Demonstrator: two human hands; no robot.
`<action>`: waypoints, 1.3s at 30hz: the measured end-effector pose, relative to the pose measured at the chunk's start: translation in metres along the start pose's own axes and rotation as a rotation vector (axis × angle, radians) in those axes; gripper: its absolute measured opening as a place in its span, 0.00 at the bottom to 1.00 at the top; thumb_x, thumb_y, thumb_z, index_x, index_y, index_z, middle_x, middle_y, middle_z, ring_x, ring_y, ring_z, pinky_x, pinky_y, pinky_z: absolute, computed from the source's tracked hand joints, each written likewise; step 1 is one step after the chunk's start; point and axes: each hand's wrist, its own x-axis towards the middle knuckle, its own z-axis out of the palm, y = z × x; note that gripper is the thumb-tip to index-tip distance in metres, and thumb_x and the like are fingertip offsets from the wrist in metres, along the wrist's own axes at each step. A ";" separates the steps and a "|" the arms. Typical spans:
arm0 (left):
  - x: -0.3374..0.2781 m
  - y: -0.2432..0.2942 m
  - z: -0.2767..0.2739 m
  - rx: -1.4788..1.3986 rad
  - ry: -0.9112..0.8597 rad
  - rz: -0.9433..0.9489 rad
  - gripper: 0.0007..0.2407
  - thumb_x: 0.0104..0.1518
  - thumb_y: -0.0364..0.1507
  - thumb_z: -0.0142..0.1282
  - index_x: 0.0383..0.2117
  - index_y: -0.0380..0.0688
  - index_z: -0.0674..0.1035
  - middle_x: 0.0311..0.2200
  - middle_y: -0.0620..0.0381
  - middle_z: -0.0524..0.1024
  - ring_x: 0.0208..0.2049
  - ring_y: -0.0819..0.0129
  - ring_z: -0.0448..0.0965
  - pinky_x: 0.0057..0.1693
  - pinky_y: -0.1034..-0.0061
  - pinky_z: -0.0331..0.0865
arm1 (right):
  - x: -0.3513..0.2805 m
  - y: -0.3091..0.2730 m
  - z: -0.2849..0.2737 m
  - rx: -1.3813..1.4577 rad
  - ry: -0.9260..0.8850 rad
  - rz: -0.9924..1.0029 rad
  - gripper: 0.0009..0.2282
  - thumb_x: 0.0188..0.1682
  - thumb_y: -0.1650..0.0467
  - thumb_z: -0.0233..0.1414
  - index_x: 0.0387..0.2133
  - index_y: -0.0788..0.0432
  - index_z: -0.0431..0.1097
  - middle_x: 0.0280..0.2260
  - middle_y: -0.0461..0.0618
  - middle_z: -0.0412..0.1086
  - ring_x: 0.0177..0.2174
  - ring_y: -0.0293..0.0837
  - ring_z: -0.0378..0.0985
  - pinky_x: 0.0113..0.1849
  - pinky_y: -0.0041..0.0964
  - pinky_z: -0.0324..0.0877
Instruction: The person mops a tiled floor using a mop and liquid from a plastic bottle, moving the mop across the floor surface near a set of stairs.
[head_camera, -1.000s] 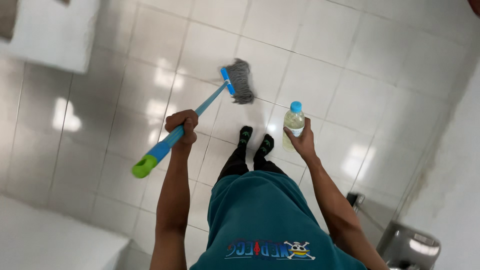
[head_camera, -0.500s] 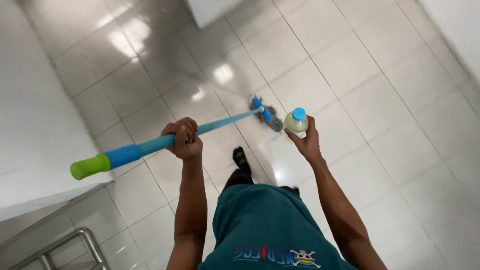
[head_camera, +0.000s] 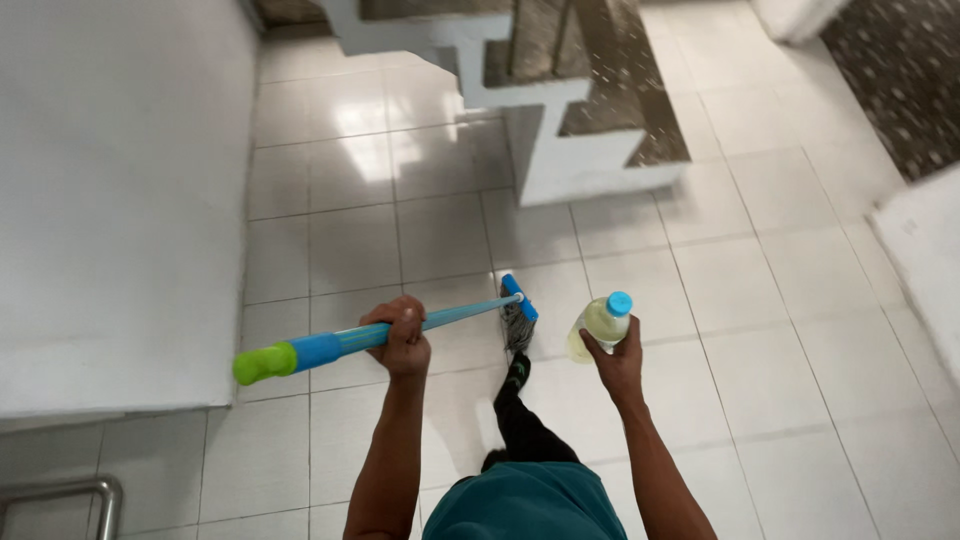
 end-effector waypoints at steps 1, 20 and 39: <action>0.012 -0.008 0.000 0.019 0.013 0.012 0.09 0.57 0.19 0.50 0.20 0.44 0.68 0.11 0.63 0.56 0.14 0.76 0.51 0.29 0.73 0.57 | 0.021 -0.001 0.007 0.065 -0.011 -0.067 0.25 0.45 0.74 0.63 0.54 0.62 0.59 0.50 0.55 0.69 0.52 0.47 0.74 0.52 0.45 0.74; 0.199 -0.338 -0.006 0.368 -0.144 -0.307 0.03 0.65 0.23 0.56 0.36 0.35 0.79 0.28 0.56 0.77 0.26 0.76 0.73 0.35 0.78 0.70 | 0.417 -0.070 0.172 0.141 -0.258 -0.245 0.26 0.48 0.75 0.63 0.57 0.60 0.58 0.54 0.54 0.66 0.56 0.49 0.72 0.56 0.48 0.70; 0.359 -0.499 0.000 0.255 -0.437 -0.676 0.21 0.62 0.21 0.50 0.64 0.38 0.68 0.68 0.49 0.64 0.31 0.77 0.80 0.40 0.76 0.79 | 0.674 -0.098 0.307 0.043 -0.212 -0.286 0.28 0.47 0.74 0.66 0.58 0.61 0.57 0.54 0.56 0.68 0.56 0.48 0.74 0.57 0.45 0.74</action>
